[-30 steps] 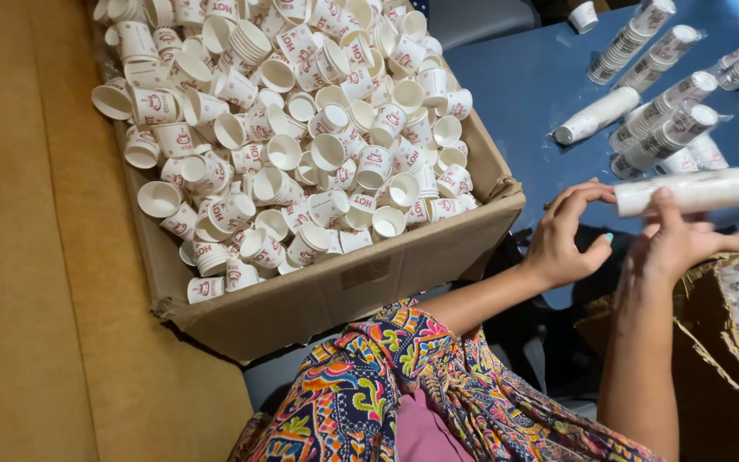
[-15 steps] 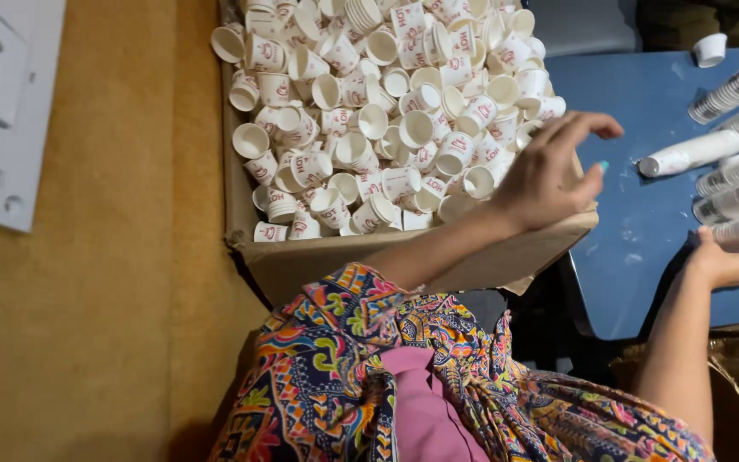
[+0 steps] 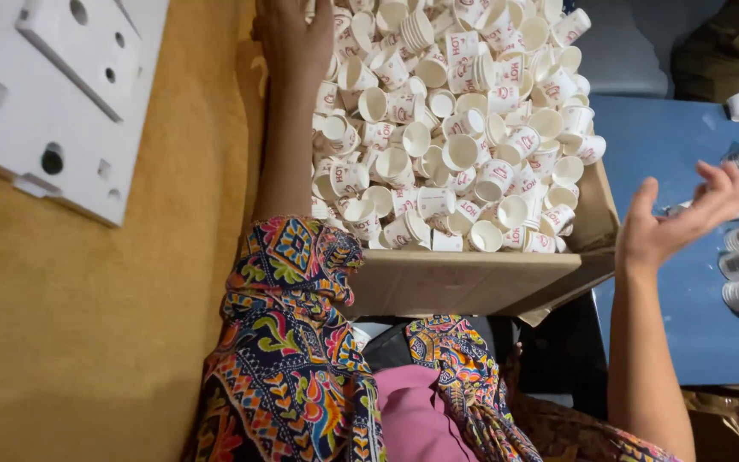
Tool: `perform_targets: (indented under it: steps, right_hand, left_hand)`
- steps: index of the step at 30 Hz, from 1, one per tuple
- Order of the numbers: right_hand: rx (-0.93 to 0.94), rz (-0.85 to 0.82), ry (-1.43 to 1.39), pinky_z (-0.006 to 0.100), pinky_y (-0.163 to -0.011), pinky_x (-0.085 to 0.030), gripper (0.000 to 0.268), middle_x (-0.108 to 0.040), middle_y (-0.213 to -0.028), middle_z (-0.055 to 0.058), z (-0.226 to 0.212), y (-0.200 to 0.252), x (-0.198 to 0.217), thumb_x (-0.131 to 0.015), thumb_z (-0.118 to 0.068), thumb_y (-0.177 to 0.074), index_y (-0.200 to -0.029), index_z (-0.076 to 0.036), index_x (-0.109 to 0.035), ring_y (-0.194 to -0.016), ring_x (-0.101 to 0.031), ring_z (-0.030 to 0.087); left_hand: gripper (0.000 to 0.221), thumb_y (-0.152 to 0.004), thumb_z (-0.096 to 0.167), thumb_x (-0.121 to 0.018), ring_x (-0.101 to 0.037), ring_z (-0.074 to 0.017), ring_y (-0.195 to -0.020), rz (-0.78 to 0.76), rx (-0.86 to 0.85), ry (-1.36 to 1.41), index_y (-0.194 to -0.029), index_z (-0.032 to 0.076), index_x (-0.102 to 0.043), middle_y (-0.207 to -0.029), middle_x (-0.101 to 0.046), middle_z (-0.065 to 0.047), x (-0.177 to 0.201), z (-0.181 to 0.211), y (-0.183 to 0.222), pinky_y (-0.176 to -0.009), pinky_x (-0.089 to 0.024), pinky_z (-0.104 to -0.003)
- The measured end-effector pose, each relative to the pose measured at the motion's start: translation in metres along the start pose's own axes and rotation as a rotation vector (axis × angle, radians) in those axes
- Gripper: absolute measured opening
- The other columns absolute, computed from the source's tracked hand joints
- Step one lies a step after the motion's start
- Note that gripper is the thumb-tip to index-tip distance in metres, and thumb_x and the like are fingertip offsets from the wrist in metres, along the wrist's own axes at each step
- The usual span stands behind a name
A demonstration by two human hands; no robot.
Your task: The recorder sorts, stacks, and packages small paper cups into plastic sleeves from a large cardboard box.
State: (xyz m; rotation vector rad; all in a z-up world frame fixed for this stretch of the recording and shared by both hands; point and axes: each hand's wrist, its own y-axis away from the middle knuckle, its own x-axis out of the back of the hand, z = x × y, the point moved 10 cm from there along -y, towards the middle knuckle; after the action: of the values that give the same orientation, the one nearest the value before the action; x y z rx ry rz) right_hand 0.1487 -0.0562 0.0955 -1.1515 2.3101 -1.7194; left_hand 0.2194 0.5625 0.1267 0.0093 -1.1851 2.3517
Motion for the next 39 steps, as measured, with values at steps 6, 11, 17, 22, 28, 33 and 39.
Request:
perform_targets:
  steps: [6,11,17,22,28,33,39]
  right_hand:
    - [0.148,-0.185,-0.163,0.040,-0.112,-0.044,0.033,-0.046,-0.143,0.017,-0.079,-0.058,-0.112,-0.065,0.003,-0.092,-0.124,-0.001,-0.058,-0.133,-0.049,0.030]
    - [0.262,-0.221,-0.131,0.045,-0.111,-0.042,0.021,-0.054,-0.132,0.018,-0.091,-0.053,-0.177,-0.071,-0.003,-0.098,-0.118,-0.002,-0.064,-0.127,-0.050,0.034]
    - [0.275,-0.248,-0.152,0.044,-0.108,-0.043,0.012,-0.062,-0.127,0.016,-0.078,-0.048,-0.181,-0.070,-0.005,-0.099,-0.109,-0.002,-0.064,-0.125,-0.054,0.033]
    - [0.249,-0.279,-0.160,0.043,-0.105,-0.044,0.010,-0.067,-0.121,0.013,-0.073,-0.043,-0.176,-0.069,-0.005,-0.099,-0.106,-0.002,-0.063,-0.118,-0.056,0.033]
    - [0.243,-0.283,-0.147,0.044,-0.104,-0.045,0.008,-0.067,-0.117,0.013,-0.081,-0.040,-0.171,-0.068,-0.004,-0.100,-0.107,-0.002,-0.065,-0.114,-0.057,0.032]
    - [0.206,-0.279,-0.161,0.043,-0.099,-0.046,0.007,-0.067,-0.117,0.013,-0.094,-0.042,-0.167,-0.070,-0.005,-0.103,-0.108,-0.002,-0.067,-0.113,-0.056,0.033]
    - [0.172,-0.281,-0.168,0.043,-0.096,-0.047,0.010,-0.067,-0.114,0.014,-0.091,-0.046,-0.163,-0.073,-0.007,-0.105,-0.109,-0.001,-0.067,-0.110,-0.058,0.033]
  left_hand:
    - [0.037,-0.099,0.033,-0.057,-0.072,-0.0368,-0.105,-0.330,0.435,-0.096,-0.126,0.007,-0.060,-0.112,-0.075,-0.017,-0.041,-0.110,-0.014,-0.093,-0.055,-0.051]
    - [0.066,-0.092,0.046,-0.060,-0.059,-0.0371,-0.125,-0.659,0.462,-0.191,-0.149,0.018,-0.042,-0.139,-0.061,-0.014,-0.074,-0.103,0.004,-0.106,-0.044,-0.048]
    - [0.069,-0.097,0.056,-0.055,-0.057,-0.0275,-0.136,-0.906,0.514,0.107,-0.153,0.017,-0.044,-0.149,-0.058,-0.011,-0.172,-0.143,0.060,-0.112,-0.044,-0.043]
    - [0.053,-0.110,0.041,-0.037,-0.040,-0.0307,-0.137,-0.941,0.474,0.390,-0.153,0.012,-0.042,-0.152,-0.039,-0.015,-0.176,-0.101,0.068,-0.107,-0.037,-0.047]
    - [0.025,-0.112,0.024,-0.057,-0.070,-0.0335,-0.121,-0.674,0.401,-0.485,-0.132,0.013,-0.067,-0.137,-0.070,-0.018,-0.128,-0.172,0.058,-0.100,-0.058,-0.044]
    - [0.036,-0.102,0.030,-0.064,-0.067,-0.0316,-0.123,-0.672,0.459,-0.231,-0.133,0.012,-0.066,-0.137,-0.069,-0.018,-0.119,-0.149,0.058,-0.102,-0.055,-0.042]
    - [0.056,-0.086,0.038,-0.074,-0.063,-0.0289,-0.126,-0.682,0.539,0.107,-0.134,0.011,-0.063,-0.137,-0.067,-0.017,-0.208,-0.259,0.102,-0.104,-0.050,-0.039]
